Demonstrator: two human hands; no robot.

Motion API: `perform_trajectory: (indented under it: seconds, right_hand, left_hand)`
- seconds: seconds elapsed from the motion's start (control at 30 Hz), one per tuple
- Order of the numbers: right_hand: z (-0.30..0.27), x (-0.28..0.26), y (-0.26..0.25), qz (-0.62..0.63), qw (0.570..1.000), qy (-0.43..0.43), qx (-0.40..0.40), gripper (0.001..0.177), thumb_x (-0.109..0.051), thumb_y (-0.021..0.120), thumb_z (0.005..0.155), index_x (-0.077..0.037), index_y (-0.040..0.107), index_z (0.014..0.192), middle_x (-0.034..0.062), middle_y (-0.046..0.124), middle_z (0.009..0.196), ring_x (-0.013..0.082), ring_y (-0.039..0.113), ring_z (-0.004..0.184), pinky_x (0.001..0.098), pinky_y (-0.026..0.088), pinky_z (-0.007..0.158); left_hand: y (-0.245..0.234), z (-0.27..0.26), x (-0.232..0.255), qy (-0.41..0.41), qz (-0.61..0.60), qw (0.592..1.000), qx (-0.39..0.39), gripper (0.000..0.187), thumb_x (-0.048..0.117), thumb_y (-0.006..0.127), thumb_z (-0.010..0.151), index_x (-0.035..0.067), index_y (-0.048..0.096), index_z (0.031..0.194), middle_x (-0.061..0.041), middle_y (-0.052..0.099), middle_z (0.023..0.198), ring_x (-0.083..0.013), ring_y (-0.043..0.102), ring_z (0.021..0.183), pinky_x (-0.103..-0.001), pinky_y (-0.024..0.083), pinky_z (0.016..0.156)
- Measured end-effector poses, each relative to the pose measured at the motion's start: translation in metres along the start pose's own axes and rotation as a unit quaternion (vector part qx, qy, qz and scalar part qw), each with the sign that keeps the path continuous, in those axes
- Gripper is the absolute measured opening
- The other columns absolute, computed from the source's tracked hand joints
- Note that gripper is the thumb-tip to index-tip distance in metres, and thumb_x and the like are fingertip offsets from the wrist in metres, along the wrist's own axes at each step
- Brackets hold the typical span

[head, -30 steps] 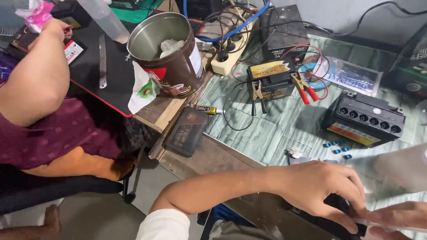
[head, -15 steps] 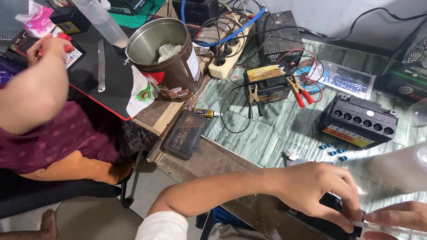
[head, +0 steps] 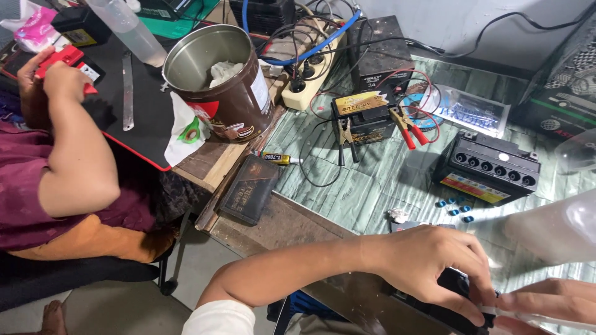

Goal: Using a syringe to fill the individual cells of a lead-acid battery with liquid from a container.

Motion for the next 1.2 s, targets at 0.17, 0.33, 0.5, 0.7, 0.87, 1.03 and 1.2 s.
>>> perform_trajectory:
  seconds: [0.17, 0.33, 0.5, 0.7, 0.87, 1.03, 1.2]
  right_hand:
    - [0.031, -0.079, 0.009, 0.046, 0.994, -0.036, -0.097, 0.050, -0.042, 0.090, 0.065, -0.039, 0.087, 0.115, -0.0204, 0.101, 0.095, -0.0067, 0.102, 0.084, 0.0145, 0.079, 0.076]
    - [0.059, -0.127, -0.013, 0.035, 0.996, -0.071, 0.050, 0.030, -0.029, 0.082, 0.071, -0.028, 0.082, 0.101, -0.0132, 0.085, 0.071, -0.0037, 0.083, 0.051, 0.0096, 0.064, 0.052]
    - [0.065, -0.142, -0.019, 0.086, 0.994, -0.071, 0.012, 0.021, -0.020, 0.079, 0.080, -0.021, 0.081, 0.101, -0.0069, 0.086, 0.083, 0.0057, 0.084, 0.059, 0.0178, 0.064, 0.054]
    - [0.065, -0.143, -0.022, 0.106, 0.988, -0.115, -0.017, 0.022, -0.016, 0.071, 0.089, -0.016, 0.074, 0.111, -0.0013, 0.081, 0.089, 0.0130, 0.077, 0.063, 0.0241, 0.058, 0.052]
    - [0.063, -0.140, -0.020, 0.088, 0.990, -0.112, -0.010, 0.018, -0.017, 0.072, 0.091, -0.017, 0.075, 0.109, -0.0019, 0.067, 0.070, 0.0148, 0.057, 0.048, 0.0264, 0.043, 0.044]
    - [0.062, -0.142, -0.019, 0.119, 0.985, -0.121, -0.028, 0.026, -0.010, 0.067, 0.093, -0.014, 0.072, 0.118, 0.0032, 0.080, 0.088, 0.0167, 0.071, 0.059, 0.0264, 0.052, 0.048]
    - [0.067, -0.146, -0.021, 0.132, 0.984, -0.113, -0.040, 0.028, -0.011, 0.073, 0.091, -0.015, 0.071, 0.119, 0.0005, 0.079, 0.087, 0.0157, 0.067, 0.058, 0.0265, 0.052, 0.049]
  left_hand:
    - [0.000, 0.000, 0.000, -0.008, 0.000, 1.000, -0.006, 0.022, 0.045, 0.073, 0.091, 0.028, 0.074, 0.104, 0.011, 0.074, 0.108, -0.0127, 0.070, 0.118, -0.029, 0.061, 0.097]
    - [-0.003, 0.004, 0.009, 0.013, 0.017, 1.000, 0.019, 0.023, 0.042, 0.074, 0.089, 0.022, 0.073, 0.101, 0.008, 0.072, 0.105, -0.0158, 0.069, 0.108, -0.030, 0.056, 0.094]
    - [-0.011, 0.017, 0.033, 0.029, 0.027, 0.999, -0.007, 0.018, 0.032, 0.075, 0.090, 0.015, 0.072, 0.093, -0.001, 0.072, 0.095, -0.0196, 0.070, 0.106, -0.032, 0.057, 0.086]
    - [-0.010, 0.022, 0.032, 0.016, 0.024, 0.999, -0.022, 0.015, 0.026, 0.075, 0.093, 0.011, 0.072, 0.090, -0.002, 0.070, 0.088, -0.0234, 0.069, 0.102, -0.034, 0.056, 0.078]
    - [-0.011, 0.023, 0.031, 0.001, 0.023, 1.000, -0.020, 0.020, 0.029, 0.078, 0.088, 0.010, 0.072, 0.088, -0.006, 0.070, 0.091, -0.0225, 0.069, 0.100, -0.033, 0.058, 0.079]
    - [-0.011, 0.023, 0.031, 0.000, 0.027, 0.999, -0.020, 0.017, 0.028, 0.079, 0.088, 0.011, 0.073, 0.088, -0.005, 0.070, 0.089, -0.0225, 0.069, 0.100, -0.033, 0.057, 0.078]
    - [-0.012, 0.024, 0.032, -0.004, 0.024, 1.000, -0.013, 0.017, 0.026, 0.079, 0.088, 0.011, 0.071, 0.086, -0.005, 0.070, 0.091, -0.0221, 0.069, 0.099, -0.033, 0.057, 0.077]
Point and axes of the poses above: each hand's wrist, its own z-axis towards the middle knuckle, its own y-axis out of the palm, x = y × z, the point moved 7 cm from there along z, towards the middle knuckle
